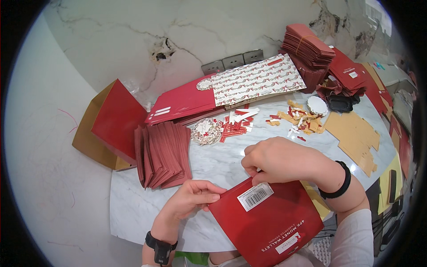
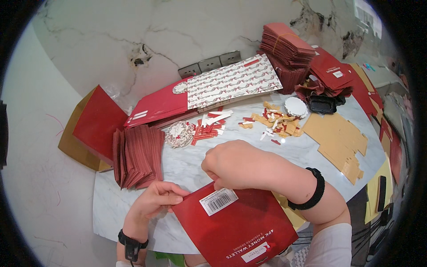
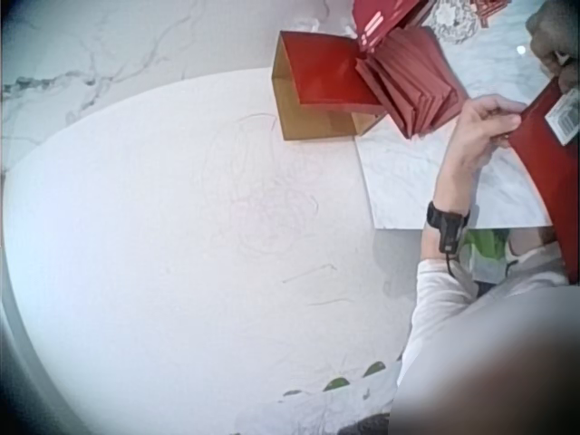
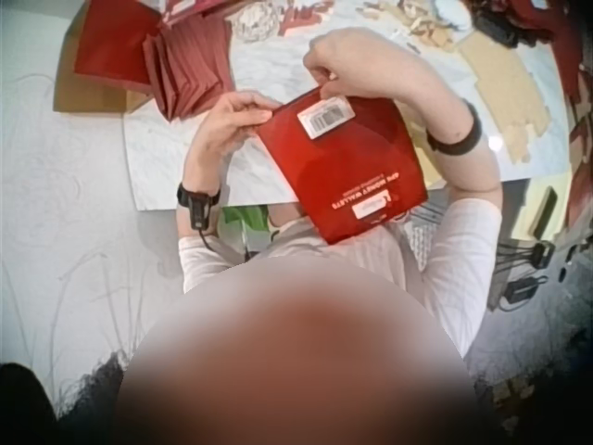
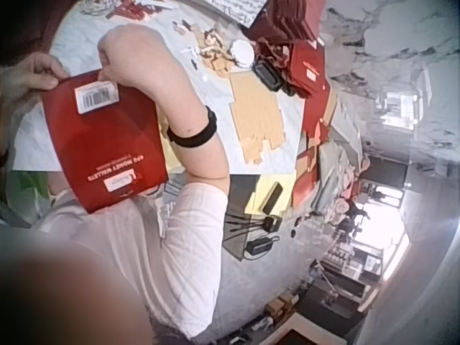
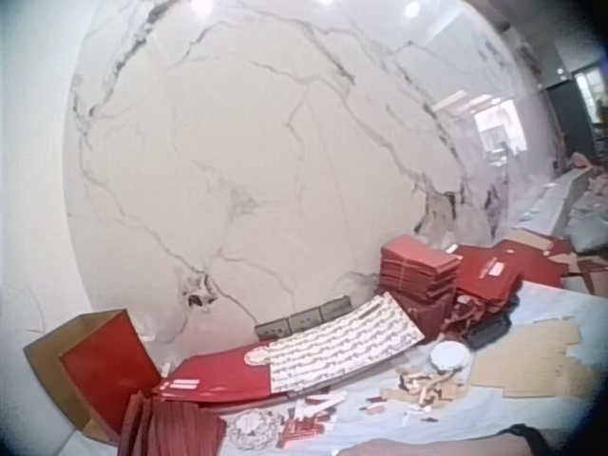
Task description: The person is assembling and folding red paper gift card holders and placing gift card sheets inside them.
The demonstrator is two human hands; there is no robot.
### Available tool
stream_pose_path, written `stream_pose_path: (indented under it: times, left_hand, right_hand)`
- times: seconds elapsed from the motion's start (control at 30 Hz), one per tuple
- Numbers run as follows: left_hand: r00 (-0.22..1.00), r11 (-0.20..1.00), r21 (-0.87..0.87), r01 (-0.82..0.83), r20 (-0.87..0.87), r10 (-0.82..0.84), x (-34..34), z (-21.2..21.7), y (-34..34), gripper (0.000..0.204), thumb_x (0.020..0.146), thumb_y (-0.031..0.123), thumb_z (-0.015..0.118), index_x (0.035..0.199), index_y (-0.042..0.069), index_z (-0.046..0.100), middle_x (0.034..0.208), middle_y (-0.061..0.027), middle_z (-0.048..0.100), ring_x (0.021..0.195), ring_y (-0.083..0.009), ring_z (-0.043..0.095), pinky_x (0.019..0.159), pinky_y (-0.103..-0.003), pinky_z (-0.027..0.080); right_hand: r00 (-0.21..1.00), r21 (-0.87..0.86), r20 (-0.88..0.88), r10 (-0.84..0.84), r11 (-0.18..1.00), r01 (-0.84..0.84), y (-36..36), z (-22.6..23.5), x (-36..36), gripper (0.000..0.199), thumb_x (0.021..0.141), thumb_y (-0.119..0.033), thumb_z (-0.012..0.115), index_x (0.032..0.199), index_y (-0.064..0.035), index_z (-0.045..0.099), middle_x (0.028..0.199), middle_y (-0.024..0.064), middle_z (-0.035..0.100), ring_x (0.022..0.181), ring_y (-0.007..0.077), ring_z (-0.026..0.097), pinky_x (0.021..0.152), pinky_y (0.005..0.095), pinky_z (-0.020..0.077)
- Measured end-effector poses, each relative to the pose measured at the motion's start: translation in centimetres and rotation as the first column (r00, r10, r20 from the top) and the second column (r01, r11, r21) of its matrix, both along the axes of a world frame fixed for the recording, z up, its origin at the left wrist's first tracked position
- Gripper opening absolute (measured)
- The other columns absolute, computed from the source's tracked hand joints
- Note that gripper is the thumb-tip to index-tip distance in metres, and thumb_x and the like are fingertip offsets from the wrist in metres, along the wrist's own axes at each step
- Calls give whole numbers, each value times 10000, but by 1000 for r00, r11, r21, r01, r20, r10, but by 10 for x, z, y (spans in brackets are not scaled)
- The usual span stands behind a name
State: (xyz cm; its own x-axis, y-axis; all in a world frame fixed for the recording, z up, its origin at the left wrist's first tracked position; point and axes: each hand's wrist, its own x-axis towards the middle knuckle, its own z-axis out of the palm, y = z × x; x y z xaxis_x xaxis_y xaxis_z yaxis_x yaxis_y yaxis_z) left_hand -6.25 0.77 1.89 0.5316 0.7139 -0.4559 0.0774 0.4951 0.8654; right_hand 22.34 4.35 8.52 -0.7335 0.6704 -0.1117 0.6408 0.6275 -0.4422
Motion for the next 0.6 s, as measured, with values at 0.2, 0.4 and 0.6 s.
stream_pose_path:
  times: [0.2,0.4,0.6]
  left_hand:
    - [999,1000,27,-15,43,14,8,4,-7,299,939,70,683,1225,-13,675,1039,-50,732,828,-53,652,688,-192,509]
    - [991,998,66,-10,134,1,15,7,-12,425,872,-71,699,1288,-54,615,1260,-145,663,1048,-157,679,883,-264,561]
    - [991,998,35,-60,122,55,14,10,-13,481,818,-124,718,1285,-78,615,1175,-176,698,1008,-183,700,911,-304,568]
  right_hand:
    - [997,-20,65,-43,999,44,-1,8,3,157,749,-175,763,784,-64,658,792,95,663,804,305,662,692,428,503]
    - [992,-40,94,-84,995,88,2,13,7,157,746,-174,765,774,-62,658,785,99,668,797,306,665,686,423,502]
    - [998,-59,39,-55,997,57,4,18,11,141,772,-151,768,799,-59,665,799,97,679,768,292,671,677,407,504]
